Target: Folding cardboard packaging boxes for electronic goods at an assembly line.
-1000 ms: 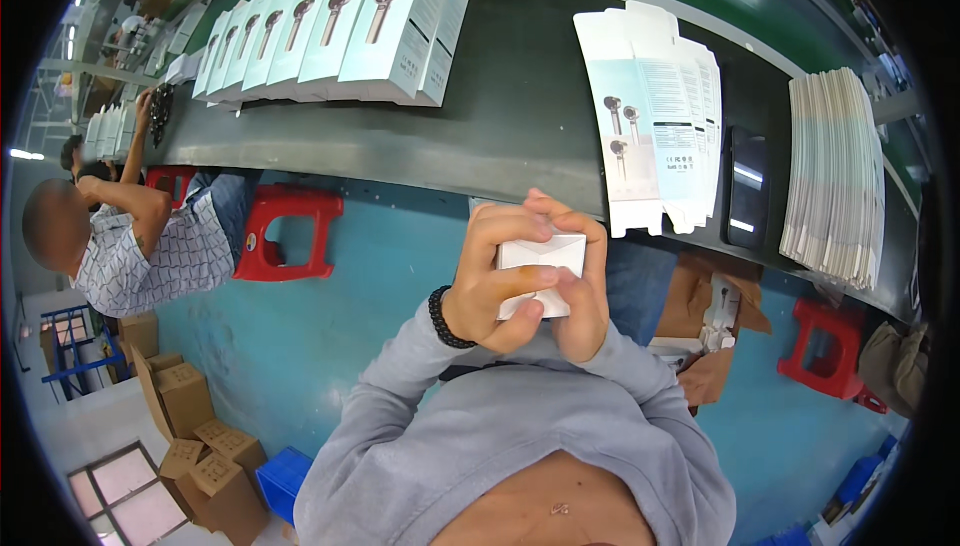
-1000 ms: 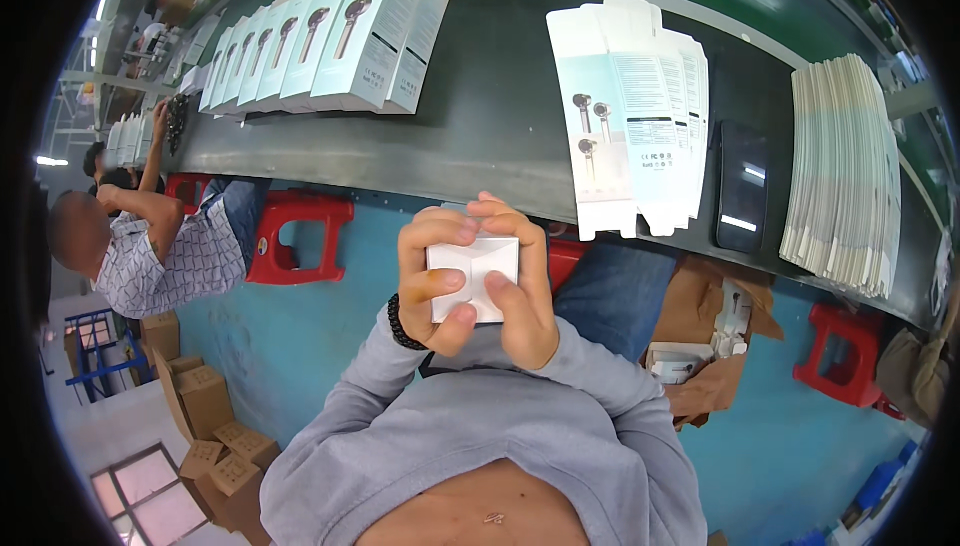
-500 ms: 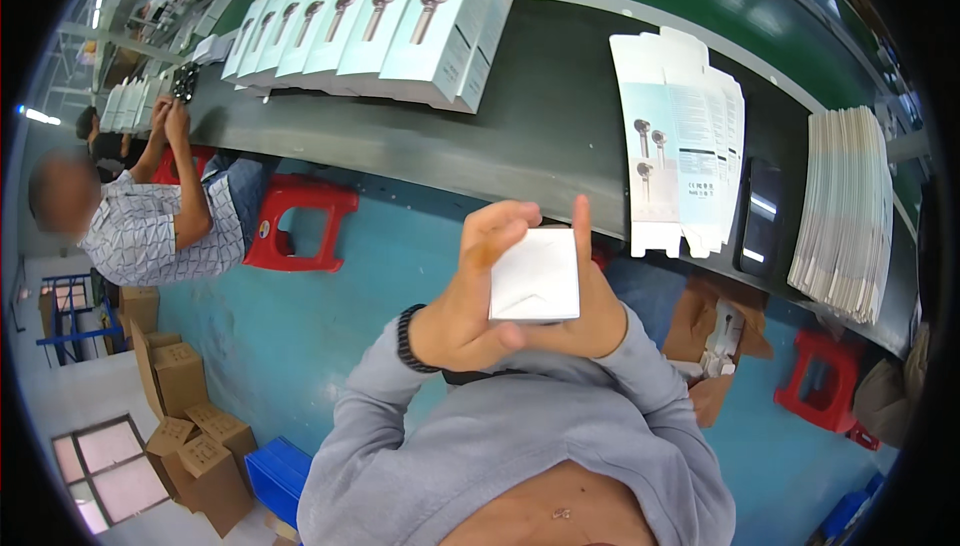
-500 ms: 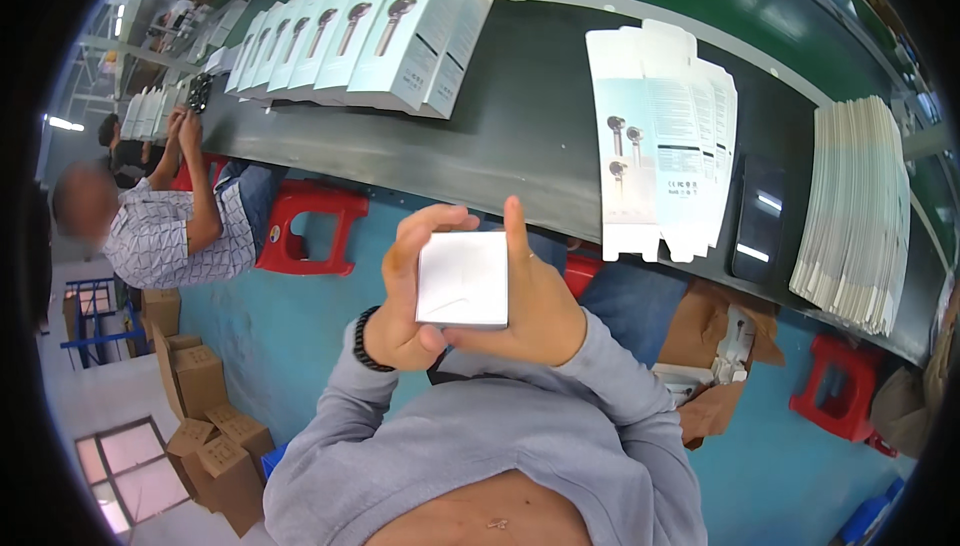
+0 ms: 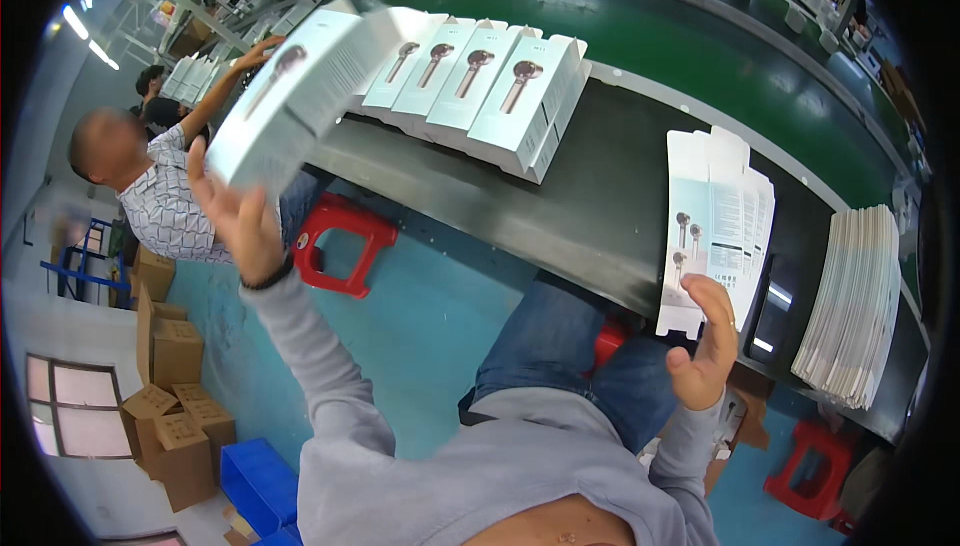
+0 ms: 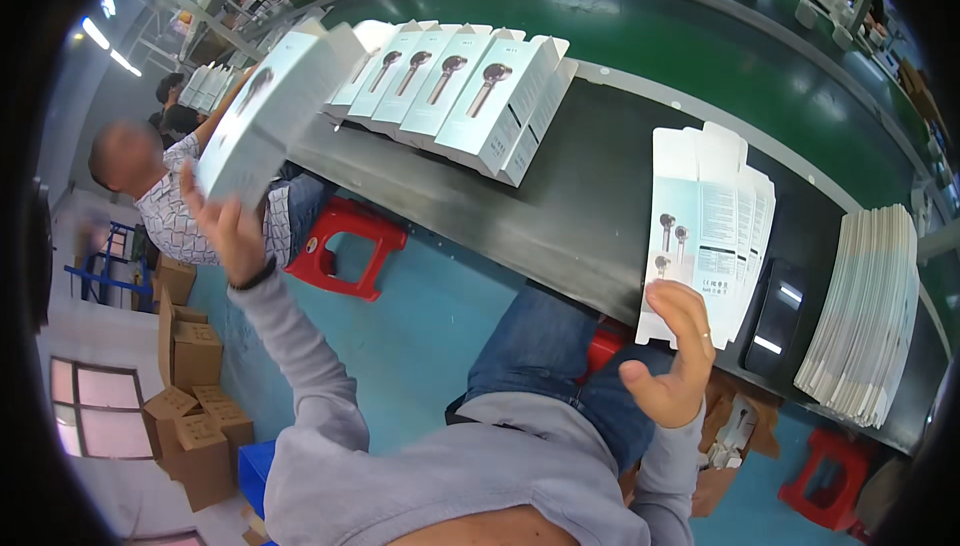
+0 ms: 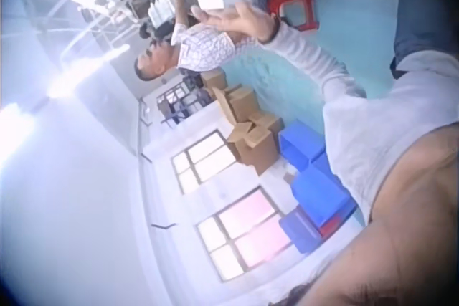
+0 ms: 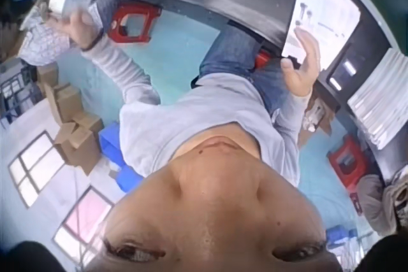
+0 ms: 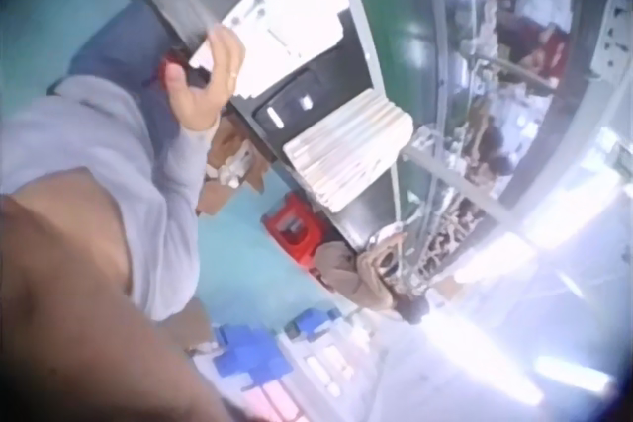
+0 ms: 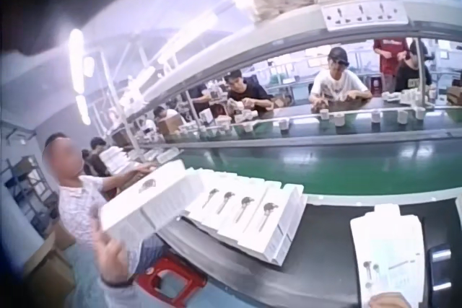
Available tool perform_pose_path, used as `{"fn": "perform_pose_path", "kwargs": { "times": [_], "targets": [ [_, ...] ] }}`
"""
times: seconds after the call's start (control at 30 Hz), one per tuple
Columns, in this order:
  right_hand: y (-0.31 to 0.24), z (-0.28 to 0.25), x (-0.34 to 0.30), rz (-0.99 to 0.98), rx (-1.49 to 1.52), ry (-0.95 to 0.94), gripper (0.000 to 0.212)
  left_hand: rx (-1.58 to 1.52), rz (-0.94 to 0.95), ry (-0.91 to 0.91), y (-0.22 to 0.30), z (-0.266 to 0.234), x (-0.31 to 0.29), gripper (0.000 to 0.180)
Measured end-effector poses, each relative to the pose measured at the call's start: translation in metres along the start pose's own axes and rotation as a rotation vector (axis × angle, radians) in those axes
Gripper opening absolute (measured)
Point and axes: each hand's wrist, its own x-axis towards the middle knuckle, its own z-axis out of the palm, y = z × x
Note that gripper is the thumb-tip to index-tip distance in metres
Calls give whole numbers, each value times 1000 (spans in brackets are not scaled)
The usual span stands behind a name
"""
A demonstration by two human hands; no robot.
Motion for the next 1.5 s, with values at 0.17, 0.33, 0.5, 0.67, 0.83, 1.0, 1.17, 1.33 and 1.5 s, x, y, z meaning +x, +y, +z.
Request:
{"fn": "perform_pose_path", "kwargs": {
  "times": [0.17,0.33,0.5,0.67,0.83,1.0,1.17,1.33,1.5],
  "targets": [
    [8,-18,-15,12,-164,7,51,-11,-13,341,-145,-39,62,60],
    [18,-26,-30,56,-401,2,47,383,-84,372,-243,-74,83,62],
    [18,-32,-31,70,-809,-212,58,370,-136,290,-285,-82,88,63],
    [21,-38,-34,124,-881,-441,73,409,-199,260,-298,-88,89,62],
    [26,-43,-34,-33,-825,-349,48,751,-29,218,-328,-145,107,71],
    [19,-59,-26,-267,-848,-200,32,678,9,181,-246,-41,63,75],
    [-24,-73,-16,-501,-743,272,33,476,357,-434,-31,141,-17,87],
    [-57,-37,-14,-173,113,155,26,220,722,-847,36,212,-89,70],
    [-46,-26,-28,6,262,163,27,-11,450,-1172,46,224,-84,69]
  ]
}}
